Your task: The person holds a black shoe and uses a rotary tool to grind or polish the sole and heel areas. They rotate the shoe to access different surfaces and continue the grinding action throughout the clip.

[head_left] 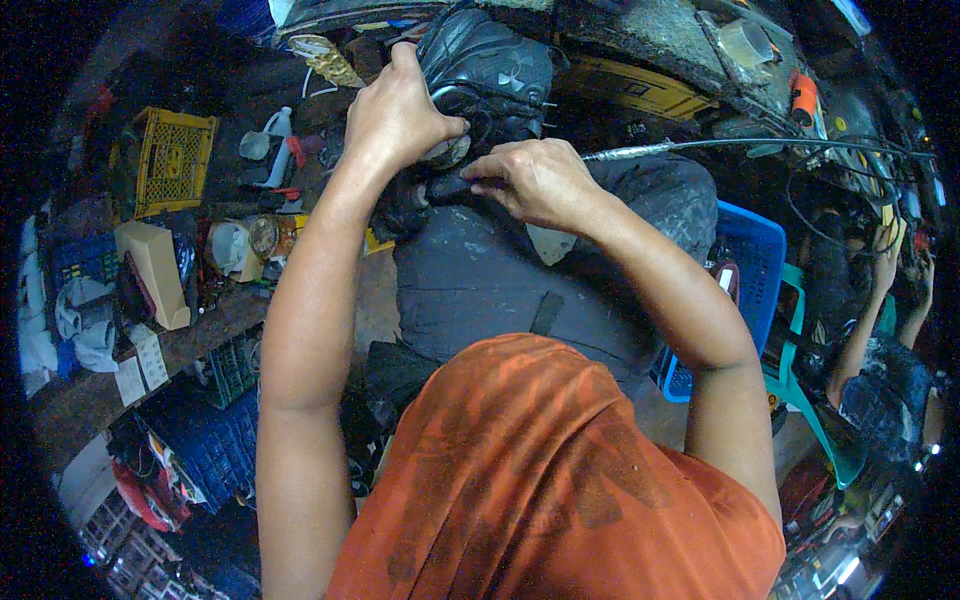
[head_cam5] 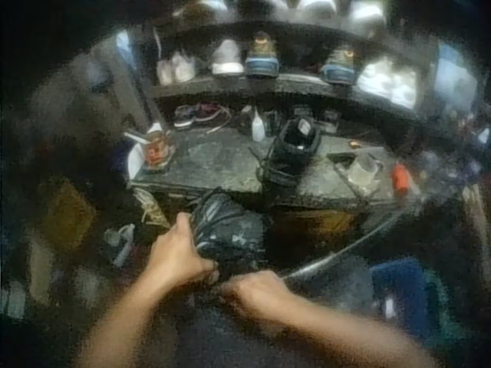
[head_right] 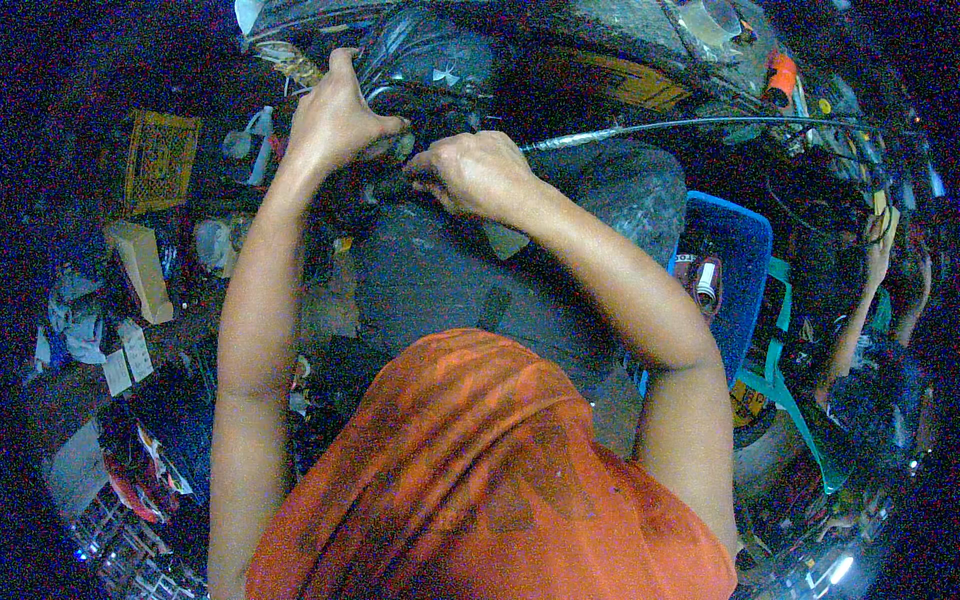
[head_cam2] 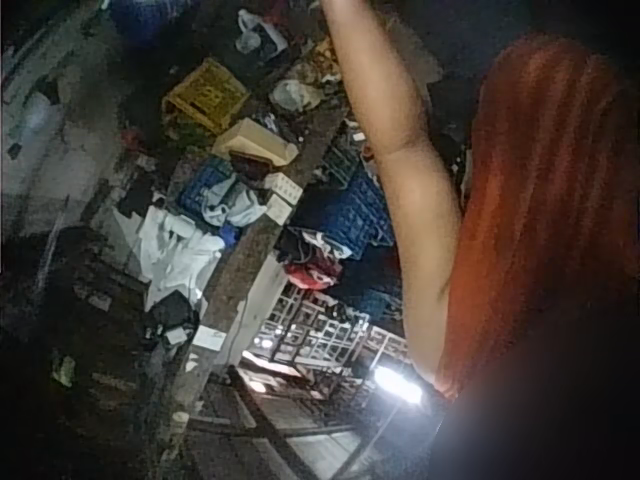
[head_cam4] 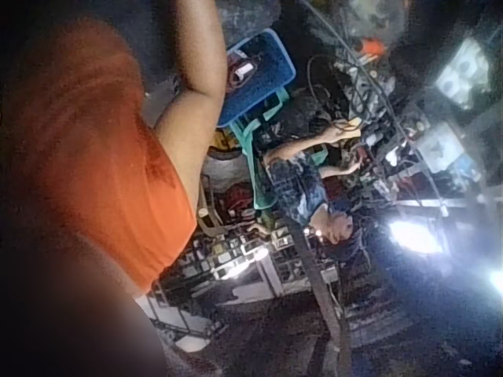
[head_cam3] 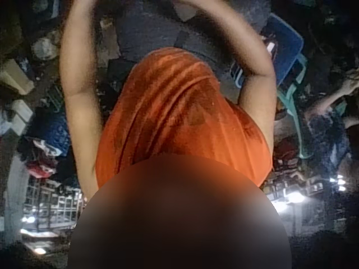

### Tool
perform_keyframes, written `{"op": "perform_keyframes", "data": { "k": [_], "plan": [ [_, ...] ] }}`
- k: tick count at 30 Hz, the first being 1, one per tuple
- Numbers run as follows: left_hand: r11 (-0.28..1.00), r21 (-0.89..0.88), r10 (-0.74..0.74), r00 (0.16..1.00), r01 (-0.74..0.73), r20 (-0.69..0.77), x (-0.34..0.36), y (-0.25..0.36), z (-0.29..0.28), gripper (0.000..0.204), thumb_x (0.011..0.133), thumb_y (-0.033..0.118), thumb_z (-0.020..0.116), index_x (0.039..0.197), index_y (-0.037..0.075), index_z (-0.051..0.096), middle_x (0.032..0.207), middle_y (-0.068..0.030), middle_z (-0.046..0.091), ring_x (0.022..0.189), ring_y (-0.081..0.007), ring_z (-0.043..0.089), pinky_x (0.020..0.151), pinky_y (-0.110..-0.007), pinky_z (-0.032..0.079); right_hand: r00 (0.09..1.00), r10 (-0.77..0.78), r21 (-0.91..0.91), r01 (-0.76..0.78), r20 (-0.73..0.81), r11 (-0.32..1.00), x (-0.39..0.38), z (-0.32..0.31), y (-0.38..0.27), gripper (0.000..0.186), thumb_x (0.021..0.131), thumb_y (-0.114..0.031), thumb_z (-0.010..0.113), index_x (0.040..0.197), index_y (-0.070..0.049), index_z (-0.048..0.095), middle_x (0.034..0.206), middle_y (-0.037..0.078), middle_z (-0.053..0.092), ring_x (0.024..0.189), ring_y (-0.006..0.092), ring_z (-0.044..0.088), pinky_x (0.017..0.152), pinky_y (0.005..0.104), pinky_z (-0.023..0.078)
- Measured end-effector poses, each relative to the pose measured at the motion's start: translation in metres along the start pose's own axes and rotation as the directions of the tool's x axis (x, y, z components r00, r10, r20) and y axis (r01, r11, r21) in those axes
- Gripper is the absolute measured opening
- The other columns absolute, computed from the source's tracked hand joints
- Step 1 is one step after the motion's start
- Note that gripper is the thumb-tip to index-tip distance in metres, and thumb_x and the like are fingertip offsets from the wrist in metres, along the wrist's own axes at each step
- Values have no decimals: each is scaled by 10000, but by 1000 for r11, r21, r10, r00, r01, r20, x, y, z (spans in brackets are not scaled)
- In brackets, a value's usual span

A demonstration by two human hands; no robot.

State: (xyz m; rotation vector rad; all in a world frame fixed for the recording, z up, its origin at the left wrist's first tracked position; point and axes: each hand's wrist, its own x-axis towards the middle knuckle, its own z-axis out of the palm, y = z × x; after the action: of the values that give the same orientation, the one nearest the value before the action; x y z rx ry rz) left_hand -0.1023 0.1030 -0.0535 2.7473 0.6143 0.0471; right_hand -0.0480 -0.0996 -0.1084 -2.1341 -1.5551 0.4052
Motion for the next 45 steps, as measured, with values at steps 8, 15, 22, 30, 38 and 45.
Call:
{"op": "perform_keyframes", "data": {
  "k": [8, 15, 22, 30, 38, 45],
  "plan": [
    [1000, 4, 31, 999, -31, -13, 1, 1, -3, 961, 643, 356, 959, 1345, -62, 454, 1166, -339, 714, 1097, -487, 719, 965, -524, 582, 999, 19, 2, -19, -26, 1000, -1, 2, -1, 252, 959, -306, 731, 1154, -164, 803, 1009, 98, 779, 923, 321, 751, 782, 465, 605],
    [997, -12, 77, 997, -77, -26, 5, -6, -3, 977, 620, 382, 967, 1324, -67, 460, 1127, -337, 726, 1088, -483, 722, 958, -518, 582, 993, 41, -25, -44, -108, 999, 2, 4, 0, 255, 958, -296, 727, 1158, -153, 796, 1014, 87, 779, 919, 314, 752, 767, 465, 602],
    [997, -22, 71, 997, -71, -14, 5, -7, -2, 962, 629, 378, 963, 1319, -72, 466, 1123, -344, 726, 1080, -488, 723, 960, -521, 579, 995, 32, -32, -36, -92, 999, 2, 10, 1, 249, 957, -294, 725, 1151, -156, 796, 1002, 79, 771, 926, 310, 749, 760, 463, 601],
    [997, -14, 78, 997, -78, -21, 5, -5, -3, 939, 632, 367, 960, 1299, -78, 471, 1120, -347, 726, 1085, -485, 723, 961, -519, 578, 998, 36, 5, -36, -54, 999, -3, 6, -1, 233, 958, -303, 727, 1130, -165, 802, 966, 86, 765, 907, 317, 749, 754, 459, 603],
    [998, -23, 53, 999, -53, -7, 5, -5, -3, 939, 632, 378, 963, 1295, -72, 474, 1118, -349, 725, 1085, -491, 721, 960, -515, 581, 999, 24, 15, -24, -32, 1000, -4, 6, -1, 268, 961, -291, 687, 1205, -207, 760, 1040, 90, 776, 927, 333, 762, 776, 511, 619],
    [998, -28, 52, 999, -52, 5, 6, -6, -5, 948, 633, 393, 965, 1299, -67, 471, 1127, -347, 724, 1089, -494, 720, 965, -517, 582, 994, 44, -32, -47, -98, 998, -5, 12, -3, 257, 954, -289, 728, 1167, -151, 772, 983, 100, 760, 895, 331, 748, 749, 469, 607]
  ]
}}
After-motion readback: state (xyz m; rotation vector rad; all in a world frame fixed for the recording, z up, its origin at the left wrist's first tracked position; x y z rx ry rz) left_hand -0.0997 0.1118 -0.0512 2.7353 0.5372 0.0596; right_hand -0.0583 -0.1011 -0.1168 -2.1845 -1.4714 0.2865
